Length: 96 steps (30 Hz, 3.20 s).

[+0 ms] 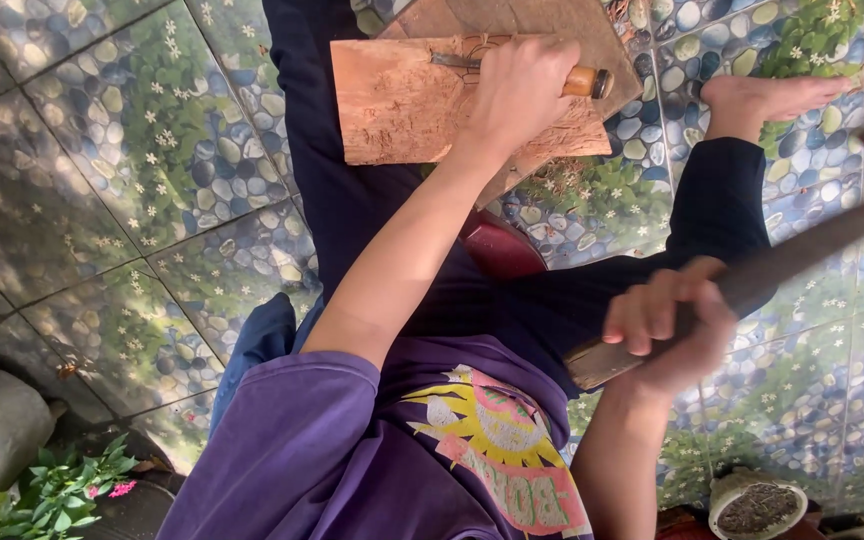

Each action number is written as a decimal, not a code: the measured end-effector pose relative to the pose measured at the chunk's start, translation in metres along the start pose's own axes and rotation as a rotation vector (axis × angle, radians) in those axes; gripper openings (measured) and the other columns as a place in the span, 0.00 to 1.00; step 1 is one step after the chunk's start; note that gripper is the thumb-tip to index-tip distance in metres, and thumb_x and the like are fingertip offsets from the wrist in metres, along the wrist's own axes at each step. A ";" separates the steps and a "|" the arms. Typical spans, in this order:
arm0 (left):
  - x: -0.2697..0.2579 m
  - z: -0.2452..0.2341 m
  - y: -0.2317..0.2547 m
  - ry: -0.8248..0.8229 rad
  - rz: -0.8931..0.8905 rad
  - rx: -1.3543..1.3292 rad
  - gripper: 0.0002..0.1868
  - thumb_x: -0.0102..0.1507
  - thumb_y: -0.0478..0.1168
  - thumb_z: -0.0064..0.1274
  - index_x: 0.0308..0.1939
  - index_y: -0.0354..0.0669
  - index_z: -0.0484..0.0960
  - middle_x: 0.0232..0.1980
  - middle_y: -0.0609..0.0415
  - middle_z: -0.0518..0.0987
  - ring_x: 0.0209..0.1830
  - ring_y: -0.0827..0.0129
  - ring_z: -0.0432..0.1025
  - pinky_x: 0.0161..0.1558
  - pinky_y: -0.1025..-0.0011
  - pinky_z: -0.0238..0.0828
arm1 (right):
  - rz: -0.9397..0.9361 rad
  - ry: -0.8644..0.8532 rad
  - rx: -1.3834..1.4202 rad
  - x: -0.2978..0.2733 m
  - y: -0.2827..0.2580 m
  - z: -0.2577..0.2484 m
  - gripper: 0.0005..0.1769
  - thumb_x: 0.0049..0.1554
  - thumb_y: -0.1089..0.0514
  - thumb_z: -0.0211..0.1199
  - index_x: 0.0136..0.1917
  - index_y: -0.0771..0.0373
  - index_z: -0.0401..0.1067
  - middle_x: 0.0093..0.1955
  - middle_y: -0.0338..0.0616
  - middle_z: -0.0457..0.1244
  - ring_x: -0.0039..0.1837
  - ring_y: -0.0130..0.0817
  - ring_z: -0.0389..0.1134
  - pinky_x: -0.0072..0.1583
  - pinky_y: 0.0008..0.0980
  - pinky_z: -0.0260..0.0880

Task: Carving a decorative design into a wooden block using a hammer and chisel.

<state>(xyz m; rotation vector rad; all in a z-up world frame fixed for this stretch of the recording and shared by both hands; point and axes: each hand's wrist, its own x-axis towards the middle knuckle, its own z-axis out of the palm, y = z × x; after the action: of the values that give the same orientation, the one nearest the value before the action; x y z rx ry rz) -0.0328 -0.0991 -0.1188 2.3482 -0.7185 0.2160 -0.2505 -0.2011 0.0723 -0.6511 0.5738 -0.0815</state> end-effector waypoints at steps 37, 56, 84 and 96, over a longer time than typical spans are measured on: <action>-0.005 0.027 -0.004 -0.177 0.094 0.372 0.10 0.57 0.26 0.53 0.31 0.46 0.83 0.34 0.57 0.81 0.14 0.80 0.68 0.11 0.76 0.59 | 0.035 -0.055 -0.236 0.036 -0.004 0.033 0.09 0.61 0.57 0.50 0.39 0.58 0.59 0.25 0.36 0.45 0.21 0.27 0.45 0.27 0.30 0.57; -0.019 -0.027 0.025 0.227 0.143 -0.559 0.14 0.53 0.39 0.65 0.19 0.54 0.73 0.16 0.63 0.70 0.16 0.64 0.70 0.22 0.74 0.67 | -0.080 -0.087 -0.241 0.050 0.006 -0.055 0.11 0.65 0.52 0.51 0.43 0.56 0.57 0.25 0.27 0.44 0.19 0.23 0.52 0.22 0.36 0.64; -0.011 -0.092 0.027 0.289 0.163 -0.863 0.19 0.64 0.28 0.47 0.18 0.45 0.65 0.17 0.61 0.59 0.17 0.73 0.50 0.22 0.72 0.45 | -0.429 0.287 -0.683 0.153 0.122 0.018 0.29 0.61 0.48 0.65 0.29 0.50 0.49 0.28 0.25 0.47 0.34 0.17 0.46 0.36 0.26 0.43; 0.027 -0.123 0.004 0.248 -0.233 -1.071 0.29 0.69 0.48 0.51 0.18 0.48 0.54 0.17 0.63 0.55 0.17 0.77 0.51 0.24 0.75 0.46 | -0.289 0.236 -0.509 0.155 0.125 0.014 0.12 0.63 0.56 0.58 0.46 0.69 0.68 0.39 0.56 0.69 0.36 0.45 0.76 0.39 0.34 0.79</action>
<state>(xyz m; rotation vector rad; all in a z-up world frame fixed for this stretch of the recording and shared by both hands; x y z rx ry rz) -0.0081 -0.0344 -0.0129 1.3243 -0.2953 -0.0012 -0.1254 -0.1325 -0.0673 -1.2297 0.7321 -0.2919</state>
